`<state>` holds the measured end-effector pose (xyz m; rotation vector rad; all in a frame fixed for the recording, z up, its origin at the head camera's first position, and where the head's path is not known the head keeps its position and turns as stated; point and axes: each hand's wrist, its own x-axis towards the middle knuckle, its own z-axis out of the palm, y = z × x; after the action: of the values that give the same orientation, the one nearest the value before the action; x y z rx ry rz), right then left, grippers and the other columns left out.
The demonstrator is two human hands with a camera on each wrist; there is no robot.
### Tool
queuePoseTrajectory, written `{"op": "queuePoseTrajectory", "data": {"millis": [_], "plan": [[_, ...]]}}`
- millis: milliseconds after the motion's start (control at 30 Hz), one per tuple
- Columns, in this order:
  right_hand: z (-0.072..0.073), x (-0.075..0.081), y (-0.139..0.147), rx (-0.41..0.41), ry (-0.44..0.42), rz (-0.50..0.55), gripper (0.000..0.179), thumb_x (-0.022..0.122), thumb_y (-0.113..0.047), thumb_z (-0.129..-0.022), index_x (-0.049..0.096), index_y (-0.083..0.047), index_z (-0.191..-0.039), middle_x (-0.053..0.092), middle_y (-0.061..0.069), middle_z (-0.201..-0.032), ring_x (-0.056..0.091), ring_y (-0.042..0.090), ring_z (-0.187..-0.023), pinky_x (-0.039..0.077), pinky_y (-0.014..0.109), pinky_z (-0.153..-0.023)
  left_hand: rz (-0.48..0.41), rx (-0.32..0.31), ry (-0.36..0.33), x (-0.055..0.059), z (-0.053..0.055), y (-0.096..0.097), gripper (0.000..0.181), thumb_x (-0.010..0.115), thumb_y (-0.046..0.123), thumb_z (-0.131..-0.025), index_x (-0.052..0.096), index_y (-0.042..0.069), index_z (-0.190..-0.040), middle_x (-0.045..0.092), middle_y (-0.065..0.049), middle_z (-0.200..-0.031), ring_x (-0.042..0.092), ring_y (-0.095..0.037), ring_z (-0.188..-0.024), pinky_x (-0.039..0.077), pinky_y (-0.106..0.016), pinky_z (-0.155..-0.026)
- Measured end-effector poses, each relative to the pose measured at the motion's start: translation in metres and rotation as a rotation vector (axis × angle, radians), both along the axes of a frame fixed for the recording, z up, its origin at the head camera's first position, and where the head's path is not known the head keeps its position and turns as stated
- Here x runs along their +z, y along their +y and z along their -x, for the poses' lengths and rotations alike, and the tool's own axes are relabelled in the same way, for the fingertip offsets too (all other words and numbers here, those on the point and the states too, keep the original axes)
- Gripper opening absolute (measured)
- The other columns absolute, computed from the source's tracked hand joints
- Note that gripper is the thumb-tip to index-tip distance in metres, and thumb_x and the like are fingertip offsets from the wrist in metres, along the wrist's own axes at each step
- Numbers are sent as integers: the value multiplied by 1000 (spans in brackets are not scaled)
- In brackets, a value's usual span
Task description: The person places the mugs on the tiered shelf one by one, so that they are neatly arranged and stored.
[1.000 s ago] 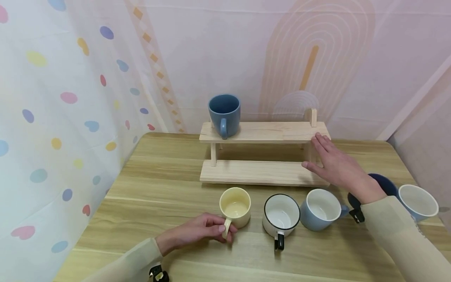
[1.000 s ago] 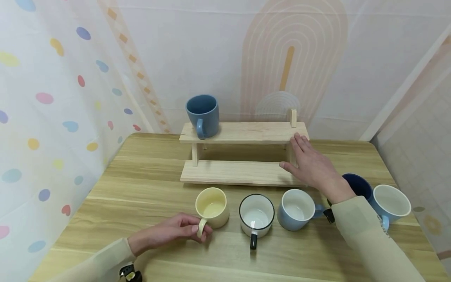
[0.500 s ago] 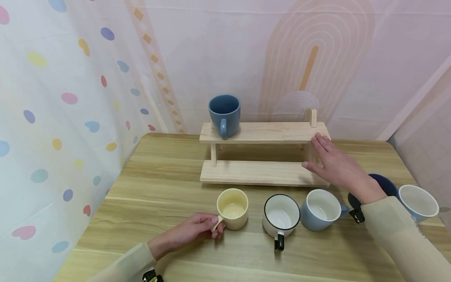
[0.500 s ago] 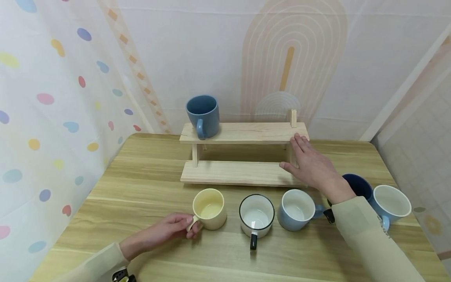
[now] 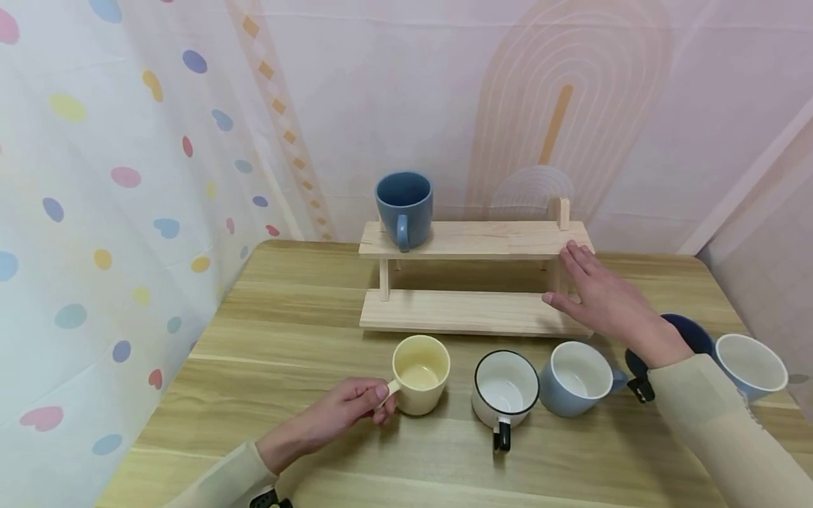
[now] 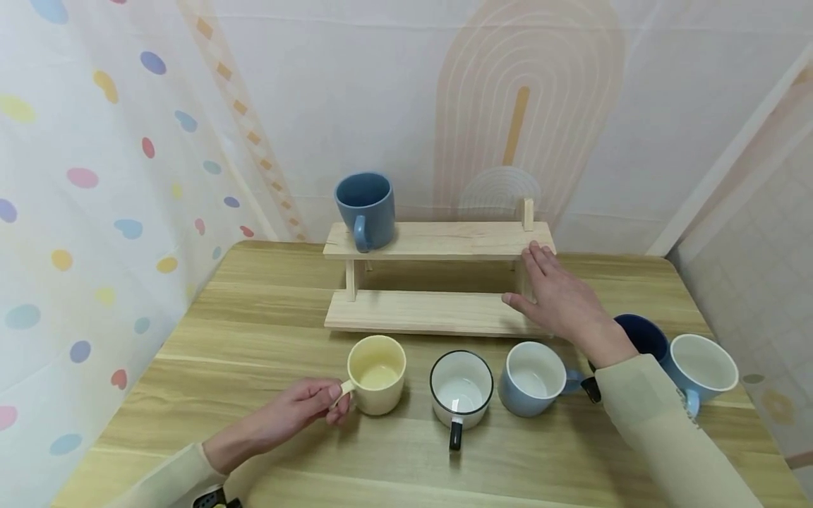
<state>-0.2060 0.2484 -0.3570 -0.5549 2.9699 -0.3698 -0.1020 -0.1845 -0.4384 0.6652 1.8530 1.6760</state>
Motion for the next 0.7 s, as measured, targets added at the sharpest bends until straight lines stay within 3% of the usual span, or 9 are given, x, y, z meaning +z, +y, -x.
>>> {"op": "queuePoseTrajectory", "data": {"millis": [233, 533, 700], "plan": [[-1, 1, -1, -6, 8, 0, 96, 54, -58, -104, 15, 8, -161, 6, 28, -170, 8, 45, -156, 21, 64, -120, -54, 59, 40, 17, 2, 13, 43, 37, 18, -115, 53, -18, -98, 56, -3, -86, 60, -19, -87, 52, -30, -89], [2, 0, -2, -20, 5, -14, 96, 53, -58, -104, 13, 6, -163, 4, 26, -170, 7, 44, -157, 19, 64, -121, -164, 151, 84, 44, 10, 41, 40, 39, 19, -114, 55, -15, -100, 53, 3, -82, 54, -11, -81, 49, -26, -78], [-1, -1, -2, -18, 7, 4, 95, 55, -56, -103, 15, 7, -162, 6, 27, -170, 7, 45, -156, 19, 65, -121, -181, 213, 96, 59, 15, 59, 37, 42, 22, -114, 59, -9, -102, 55, 1, -82, 54, -11, -81, 50, -26, -81]]}}
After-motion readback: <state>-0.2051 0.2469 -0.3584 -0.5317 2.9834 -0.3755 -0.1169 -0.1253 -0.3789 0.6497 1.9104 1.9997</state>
